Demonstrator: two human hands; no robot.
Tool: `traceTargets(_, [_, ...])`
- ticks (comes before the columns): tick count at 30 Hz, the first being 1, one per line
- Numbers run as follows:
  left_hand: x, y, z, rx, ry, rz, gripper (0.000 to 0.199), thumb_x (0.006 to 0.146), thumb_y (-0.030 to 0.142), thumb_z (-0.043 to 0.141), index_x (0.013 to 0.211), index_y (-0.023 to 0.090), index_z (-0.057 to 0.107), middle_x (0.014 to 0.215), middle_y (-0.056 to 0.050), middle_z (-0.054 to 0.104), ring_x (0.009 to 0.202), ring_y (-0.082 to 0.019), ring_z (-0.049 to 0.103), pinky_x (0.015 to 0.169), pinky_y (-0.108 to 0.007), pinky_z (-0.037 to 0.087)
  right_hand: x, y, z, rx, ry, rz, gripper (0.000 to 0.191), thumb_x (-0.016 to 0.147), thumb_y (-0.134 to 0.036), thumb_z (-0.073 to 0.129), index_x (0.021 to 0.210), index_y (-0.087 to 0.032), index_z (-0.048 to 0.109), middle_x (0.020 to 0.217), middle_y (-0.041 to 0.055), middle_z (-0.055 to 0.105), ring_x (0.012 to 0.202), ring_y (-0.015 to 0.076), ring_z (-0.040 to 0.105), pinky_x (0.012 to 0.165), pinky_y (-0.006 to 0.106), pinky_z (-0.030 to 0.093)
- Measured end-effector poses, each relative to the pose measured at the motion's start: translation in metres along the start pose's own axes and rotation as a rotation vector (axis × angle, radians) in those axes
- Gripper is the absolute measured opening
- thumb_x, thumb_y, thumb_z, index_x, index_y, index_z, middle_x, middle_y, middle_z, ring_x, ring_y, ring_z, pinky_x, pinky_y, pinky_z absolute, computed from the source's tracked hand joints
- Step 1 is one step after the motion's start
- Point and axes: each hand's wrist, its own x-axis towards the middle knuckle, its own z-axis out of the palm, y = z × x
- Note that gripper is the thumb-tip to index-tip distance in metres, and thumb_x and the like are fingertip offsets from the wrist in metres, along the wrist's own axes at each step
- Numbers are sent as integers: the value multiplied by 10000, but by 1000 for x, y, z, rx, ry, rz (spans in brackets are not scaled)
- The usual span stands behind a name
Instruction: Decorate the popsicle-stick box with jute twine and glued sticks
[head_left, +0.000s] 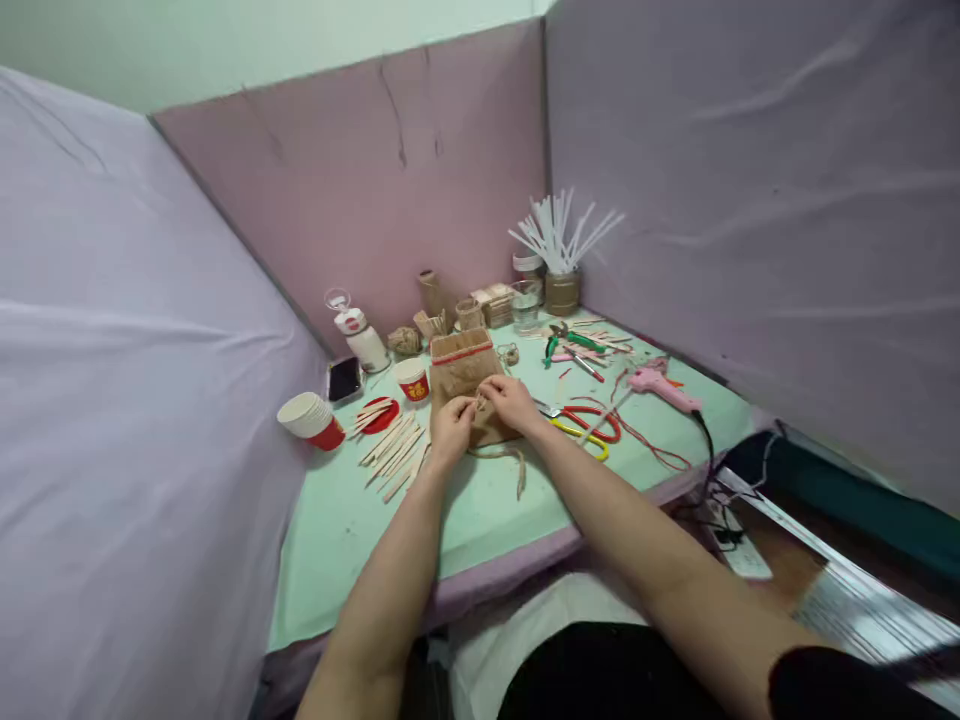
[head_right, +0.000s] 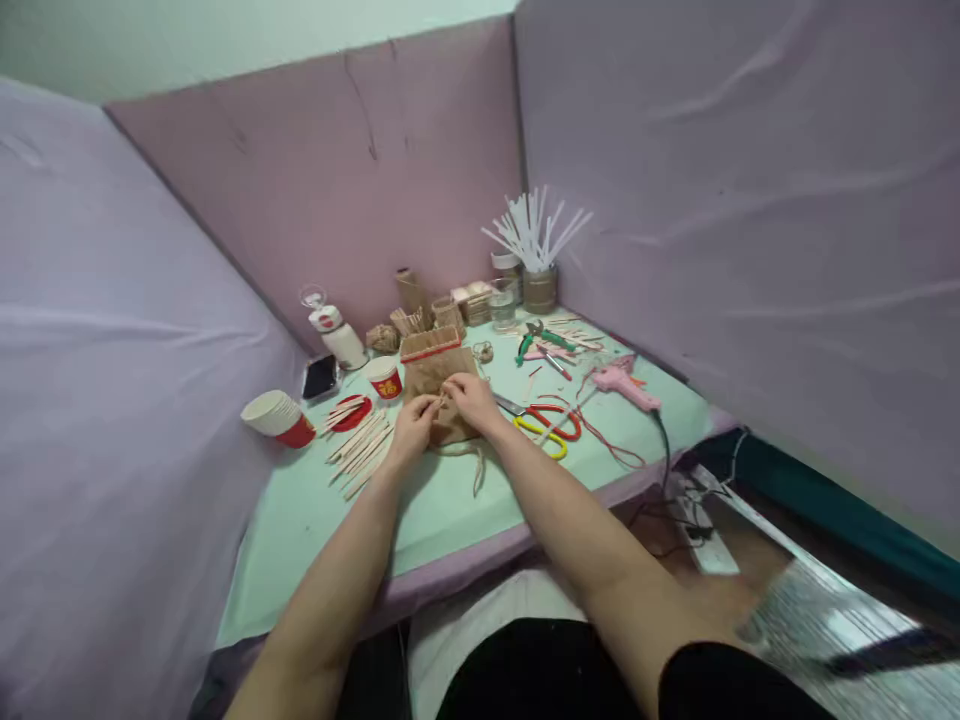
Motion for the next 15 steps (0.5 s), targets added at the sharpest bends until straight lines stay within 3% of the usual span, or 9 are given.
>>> traceTargets(4, [-1, -2, 3, -12, -55, 52, 212, 820, 261, 478, 754, 150, 646, 688, -13, 582, 689, -129, 516, 658, -227, 375, 4, 12, -4, -118, 152, 161, 254, 832, -248, 433, 736, -155, 649, 746, 39, 656, 701, 139, 541, 653, 232, 364])
traceTargets(10, [-4, 5, 2, -72, -57, 45, 246, 819, 324, 489, 740, 158, 652, 646, -1, 552, 651, -126, 498, 626, -224, 370, 1, 17, -4, -216, 199, 239, 257, 845, -293, 429, 819, -168, 651, 787, 65, 647, 733, 176, 551, 688, 277, 384])
traceTargets(12, [-4, 6, 0, -73, -12, 5, 246, 816, 329, 486, 743, 160, 649, 633, 5, 546, 642, -124, 493, 622, -222, 368, -1, 12, -4, -242, 260, 190, 245, 824, -272, 455, 960, -173, 634, 946, 91, 630, 871, 212, 547, 755, 313, 391])
traceTargets(15, [-2, 2, -3, -54, 94, -95, 243, 814, 313, 470, 753, 155, 645, 613, 9, 539, 619, -124, 485, 602, -226, 365, -6, 1, -4, -275, 296, -38, 380, 776, -200, 500, 1151, -196, 559, 1131, 107, 542, 1036, 251, 475, 851, 369, 372])
